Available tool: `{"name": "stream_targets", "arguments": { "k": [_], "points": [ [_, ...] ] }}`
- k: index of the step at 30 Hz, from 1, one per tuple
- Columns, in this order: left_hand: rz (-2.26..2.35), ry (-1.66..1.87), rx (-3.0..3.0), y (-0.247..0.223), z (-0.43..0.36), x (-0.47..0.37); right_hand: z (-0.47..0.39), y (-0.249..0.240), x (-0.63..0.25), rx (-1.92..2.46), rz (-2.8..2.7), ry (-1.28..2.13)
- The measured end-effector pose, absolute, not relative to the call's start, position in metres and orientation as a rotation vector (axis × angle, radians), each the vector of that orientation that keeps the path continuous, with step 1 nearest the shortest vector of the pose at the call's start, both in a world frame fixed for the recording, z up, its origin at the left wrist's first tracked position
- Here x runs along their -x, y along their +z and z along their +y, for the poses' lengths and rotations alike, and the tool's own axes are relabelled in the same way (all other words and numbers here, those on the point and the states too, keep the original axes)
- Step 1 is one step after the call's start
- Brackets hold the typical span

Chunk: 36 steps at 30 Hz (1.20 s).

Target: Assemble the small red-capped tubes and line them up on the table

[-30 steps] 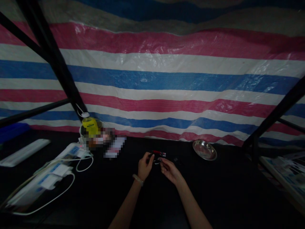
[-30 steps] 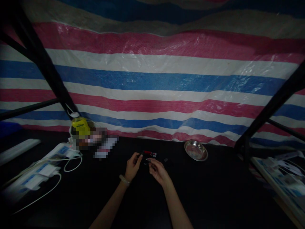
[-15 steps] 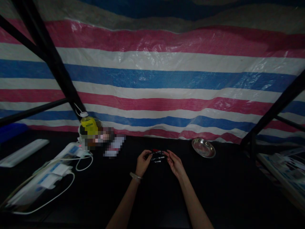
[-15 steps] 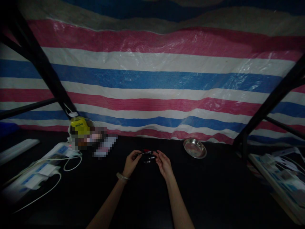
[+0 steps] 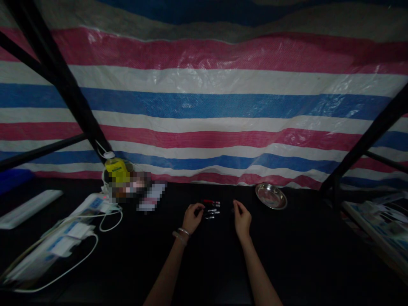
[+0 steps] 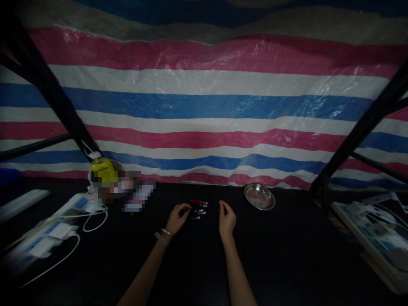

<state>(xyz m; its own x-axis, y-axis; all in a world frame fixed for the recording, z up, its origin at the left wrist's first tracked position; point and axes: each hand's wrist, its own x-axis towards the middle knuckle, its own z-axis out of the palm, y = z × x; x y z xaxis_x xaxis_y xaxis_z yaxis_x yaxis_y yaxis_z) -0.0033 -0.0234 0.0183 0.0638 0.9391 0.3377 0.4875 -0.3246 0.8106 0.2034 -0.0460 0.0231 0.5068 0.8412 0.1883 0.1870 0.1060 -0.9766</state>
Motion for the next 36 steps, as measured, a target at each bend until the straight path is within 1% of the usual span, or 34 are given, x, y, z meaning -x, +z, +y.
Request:
{"name": "stream_targets", "arguments": {
  "k": [5, 8, 10, 19, 23, 27, 36],
  "points": [
    [1.401, 1.151, -1.924, 0.017, -0.022, 0.004, -0.049, 0.017, -0.2, 1.702, -1.36, 0.318],
    [1.375, 1.126, -1.956, 0.018, -0.022, 0.004, -0.048, 0.013, -0.199, 1.774, -1.503, 0.156],
    [1.366, 1.109, -1.966, 0.018, -0.022, 0.004, -0.047, 0.011, -0.198, 1.804, -1.556, 0.106],
    [1.364, 1.176, -1.94, 0.018, -0.022, 0.002, -0.049, 0.013, -0.197, 1.82, -1.582, 0.056],
    [1.562, 1.191, -1.973, 0.023, -0.027, 0.002, -0.053, 0.022, -0.19, 1.788, -1.643, 0.073],
    [1.726, 1.13, -1.946, 0.027, -0.031, 0.003, -0.058, 0.028, -0.179, 1.733, -1.742, 0.123],
    [1.51, 1.163, -1.949, 0.011, -0.022, 0.004, -0.06, 0.031, -0.173, 1.709, -1.783, 0.172]
  ]
}}
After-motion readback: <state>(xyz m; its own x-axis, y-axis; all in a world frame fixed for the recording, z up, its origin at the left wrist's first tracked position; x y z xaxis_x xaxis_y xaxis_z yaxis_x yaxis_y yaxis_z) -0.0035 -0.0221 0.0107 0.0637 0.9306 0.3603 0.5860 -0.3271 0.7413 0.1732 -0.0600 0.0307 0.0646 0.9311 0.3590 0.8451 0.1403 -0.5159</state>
